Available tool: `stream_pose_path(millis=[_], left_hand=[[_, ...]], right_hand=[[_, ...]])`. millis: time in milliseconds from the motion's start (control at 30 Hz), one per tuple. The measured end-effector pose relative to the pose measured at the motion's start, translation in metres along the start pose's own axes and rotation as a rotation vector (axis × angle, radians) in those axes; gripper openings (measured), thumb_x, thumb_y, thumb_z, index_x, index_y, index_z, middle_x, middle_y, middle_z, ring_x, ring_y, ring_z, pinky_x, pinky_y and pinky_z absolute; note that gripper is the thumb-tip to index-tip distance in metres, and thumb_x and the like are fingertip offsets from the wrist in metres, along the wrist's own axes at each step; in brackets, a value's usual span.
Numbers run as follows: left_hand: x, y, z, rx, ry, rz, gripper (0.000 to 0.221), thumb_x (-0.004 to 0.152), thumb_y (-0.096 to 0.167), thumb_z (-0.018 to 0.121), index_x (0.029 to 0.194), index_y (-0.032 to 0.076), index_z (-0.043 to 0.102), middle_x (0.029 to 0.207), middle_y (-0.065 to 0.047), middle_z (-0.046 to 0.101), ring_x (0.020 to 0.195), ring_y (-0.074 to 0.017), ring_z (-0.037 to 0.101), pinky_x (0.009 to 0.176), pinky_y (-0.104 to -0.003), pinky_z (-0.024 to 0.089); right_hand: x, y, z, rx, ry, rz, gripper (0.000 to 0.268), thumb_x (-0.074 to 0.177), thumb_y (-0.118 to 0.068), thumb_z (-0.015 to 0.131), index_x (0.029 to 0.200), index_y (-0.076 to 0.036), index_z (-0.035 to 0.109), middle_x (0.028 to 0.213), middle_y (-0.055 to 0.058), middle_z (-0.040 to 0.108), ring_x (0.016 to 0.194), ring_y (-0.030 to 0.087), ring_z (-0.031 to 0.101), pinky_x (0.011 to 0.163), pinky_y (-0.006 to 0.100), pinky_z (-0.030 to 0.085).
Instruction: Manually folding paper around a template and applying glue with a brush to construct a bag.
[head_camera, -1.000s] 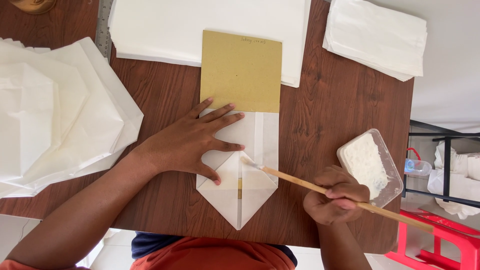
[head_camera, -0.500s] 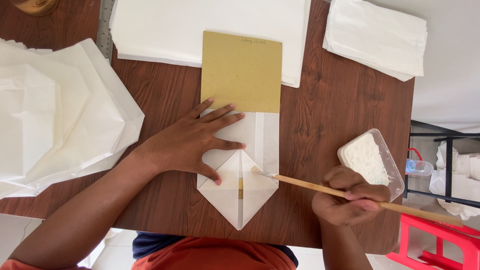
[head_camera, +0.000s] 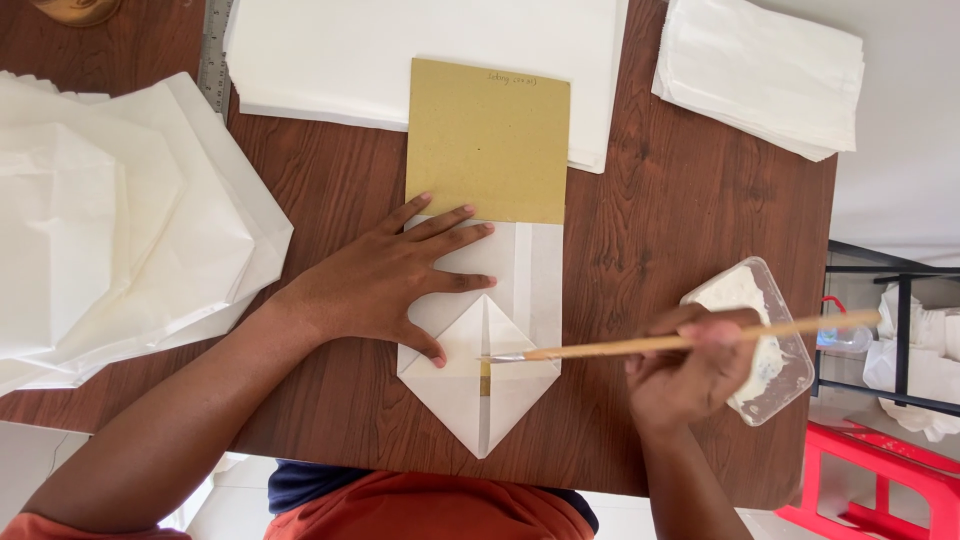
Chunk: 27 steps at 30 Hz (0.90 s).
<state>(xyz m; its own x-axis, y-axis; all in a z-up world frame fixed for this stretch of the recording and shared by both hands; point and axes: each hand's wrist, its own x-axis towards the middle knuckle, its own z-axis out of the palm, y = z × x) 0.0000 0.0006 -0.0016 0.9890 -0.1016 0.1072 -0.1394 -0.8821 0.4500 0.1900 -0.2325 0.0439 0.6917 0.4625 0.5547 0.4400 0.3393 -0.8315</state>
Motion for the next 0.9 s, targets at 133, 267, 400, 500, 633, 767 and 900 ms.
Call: stream_pose_path(millis=[133, 267, 400, 500, 633, 767, 900], left_hand=[[0.000, 0.000, 0.000, 0.008, 0.007, -0.006, 0.096, 0.075, 0.083, 0.066, 0.149, 0.024, 0.053, 0.167, -0.014, 0.026, 0.156, -0.0344, 0.014, 0.123, -0.057, 0.002], [-0.001, 0.000, 0.000, -0.007, 0.016, -0.004, 0.095, 0.076, 0.083, 0.065, 0.149, 0.023, 0.052, 0.167, -0.014, 0.026, 0.156, -0.0338, 0.013, 0.123, -0.058, 0.002], [0.000, 0.000, 0.001, -0.004, 0.022, -0.008, 0.096, 0.073, 0.083, 0.067, 0.147, 0.023, 0.055, 0.166, -0.014, 0.030, 0.156, -0.0344, 0.016, 0.123, -0.059, 0.004], [0.000, 0.001, 0.000, -0.014, 0.016, -0.007, 0.095, 0.075, 0.083, 0.066, 0.148, 0.022, 0.054, 0.166, -0.014, 0.030, 0.156, -0.0344, 0.015, 0.123, -0.058, 0.003], [0.000, 0.001, -0.001, -0.007, 0.016, -0.009, 0.095, 0.075, 0.082, 0.066, 0.149, 0.024, 0.054, 0.166, -0.013, 0.029, 0.156, -0.0346, 0.016, 0.123, -0.057, 0.003], [0.001, 0.001, -0.003, -0.032, 0.011, -0.015, 0.094, 0.075, 0.081, 0.067, 0.147, 0.023, 0.055, 0.166, -0.014, 0.029, 0.156, -0.0350, 0.016, 0.123, -0.057, 0.002], [0.000, 0.003, -0.006, -0.024, -0.003, -0.014, 0.094, 0.076, 0.081, 0.067, 0.148, 0.023, 0.054, 0.166, -0.013, 0.028, 0.156, -0.0341, 0.015, 0.123, -0.057, 0.002]], right_hand=[[-0.006, 0.004, 0.003, -0.062, -0.028, 0.168, 0.026, 0.113, -0.031, 0.043, 0.097, -0.010, 0.046, 0.069, 0.011, 0.053, 0.041, 0.014, 0.046, 0.031, 0.023, 0.039], [-0.014, 0.009, -0.007, -0.054, 0.001, -0.060, 0.012, 0.110, -0.021, 0.045, 0.099, -0.019, 0.042, 0.071, 0.013, 0.052, 0.044, 0.015, 0.045, 0.031, 0.023, 0.039], [-0.011, 0.010, -0.005, -0.074, 0.142, -0.078, 0.040, 0.110, -0.050, 0.043, 0.094, -0.014, 0.035, 0.062, 0.003, 0.027, 0.038, 0.017, 0.032, 0.031, 0.028, 0.031], [-0.012, 0.031, -0.019, -0.064, 0.111, -0.312, 0.031, 0.112, -0.034, 0.043, 0.091, -0.010, 0.040, 0.069, 0.000, 0.032, 0.042, 0.016, 0.032, 0.036, 0.031, 0.027], [-0.011, 0.027, -0.023, -0.006, 0.010, -0.309, 0.035, 0.113, -0.034, 0.037, 0.087, -0.011, 0.038, 0.066, 0.001, 0.028, 0.043, 0.016, 0.029, 0.038, 0.032, 0.025], [-0.005, 0.019, -0.021, 0.041, 0.045, -0.260, 0.035, 0.113, -0.041, 0.035, 0.090, -0.015, 0.034, 0.054, 0.003, 0.023, 0.040, 0.015, 0.020, 0.036, 0.030, 0.021], [-0.005, 0.022, -0.020, -0.026, -0.010, -0.261, 0.037, 0.113, -0.039, 0.039, 0.089, -0.012, 0.041, 0.060, 0.003, 0.031, 0.041, 0.017, 0.039, 0.036, 0.032, 0.033]])
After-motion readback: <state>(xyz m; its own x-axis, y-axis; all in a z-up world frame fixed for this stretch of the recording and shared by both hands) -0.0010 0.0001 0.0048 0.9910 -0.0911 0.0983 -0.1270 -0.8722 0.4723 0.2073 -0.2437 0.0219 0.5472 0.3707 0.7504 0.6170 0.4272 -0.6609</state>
